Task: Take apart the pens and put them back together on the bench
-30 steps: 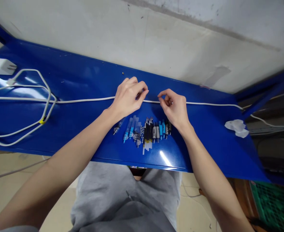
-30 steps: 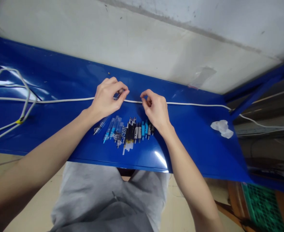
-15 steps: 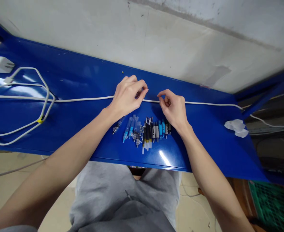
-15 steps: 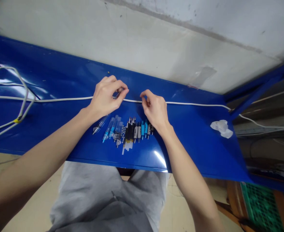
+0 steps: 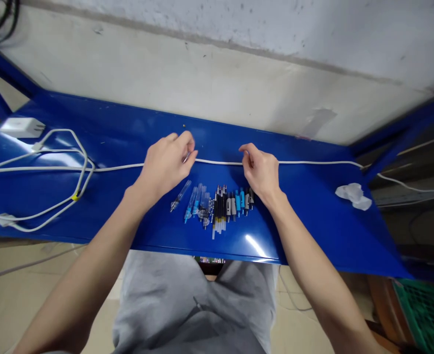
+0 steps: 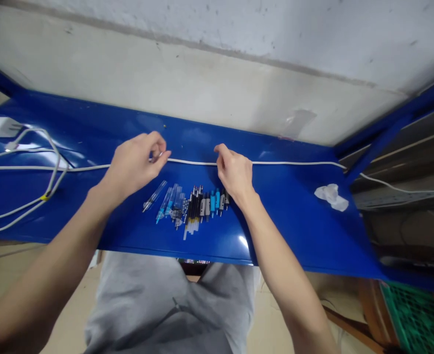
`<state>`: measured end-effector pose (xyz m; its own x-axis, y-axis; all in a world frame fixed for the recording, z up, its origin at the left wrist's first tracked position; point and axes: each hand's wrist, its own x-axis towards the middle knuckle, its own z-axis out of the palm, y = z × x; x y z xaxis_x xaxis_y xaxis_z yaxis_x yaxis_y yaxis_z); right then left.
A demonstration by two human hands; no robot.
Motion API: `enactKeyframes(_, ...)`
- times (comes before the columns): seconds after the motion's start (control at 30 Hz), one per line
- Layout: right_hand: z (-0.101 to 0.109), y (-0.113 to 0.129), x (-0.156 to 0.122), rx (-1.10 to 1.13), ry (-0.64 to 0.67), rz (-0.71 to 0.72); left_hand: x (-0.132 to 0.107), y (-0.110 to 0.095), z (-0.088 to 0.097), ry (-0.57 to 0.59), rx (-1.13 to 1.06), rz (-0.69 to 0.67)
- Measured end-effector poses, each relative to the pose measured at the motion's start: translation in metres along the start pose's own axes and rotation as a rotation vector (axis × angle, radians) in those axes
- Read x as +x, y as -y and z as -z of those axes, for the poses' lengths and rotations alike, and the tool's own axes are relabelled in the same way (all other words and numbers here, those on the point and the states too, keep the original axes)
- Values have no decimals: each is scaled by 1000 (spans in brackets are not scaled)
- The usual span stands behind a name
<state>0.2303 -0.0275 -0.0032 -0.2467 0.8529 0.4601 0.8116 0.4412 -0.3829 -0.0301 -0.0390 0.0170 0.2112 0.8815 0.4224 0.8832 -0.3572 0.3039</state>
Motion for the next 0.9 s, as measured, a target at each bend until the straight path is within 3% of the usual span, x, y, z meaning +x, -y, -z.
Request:
enactKeyframes(0.17, -5, 1, -2, -55, -13, 36, -43, 3, 26, 337, 124, 211)
enactKeyframes(0.27, -6, 0, -2, -59, -7, 35, -60, 5, 23, 387, 39, 264)
enactKeyframes(0.4, -6, -2, -2, -48, -12, 6, -69, 4, 18, 338, -76, 294)
enactKeyframes(0.53, -7, -4, -1, -53, -3, -4, -59, 0, 21, 290, -117, 288)
enactKeyframes(0.63, -8, -6, -1, -45, -4, -6, -32, 4, 17, 140, -157, 281)
enactKeyframes(0.7, -8, -6, -1, -36, -12, -17, -7, 9, 6, -71, -222, 297)
enactKeyframes(0.77, -8, -7, -2, -31, -28, -23, 15, 14, -8, -204, -273, 275)
enactKeyframes(0.9, -7, -7, -3, -25, -45, -27, 37, 19, -35, -259, -287, 181)
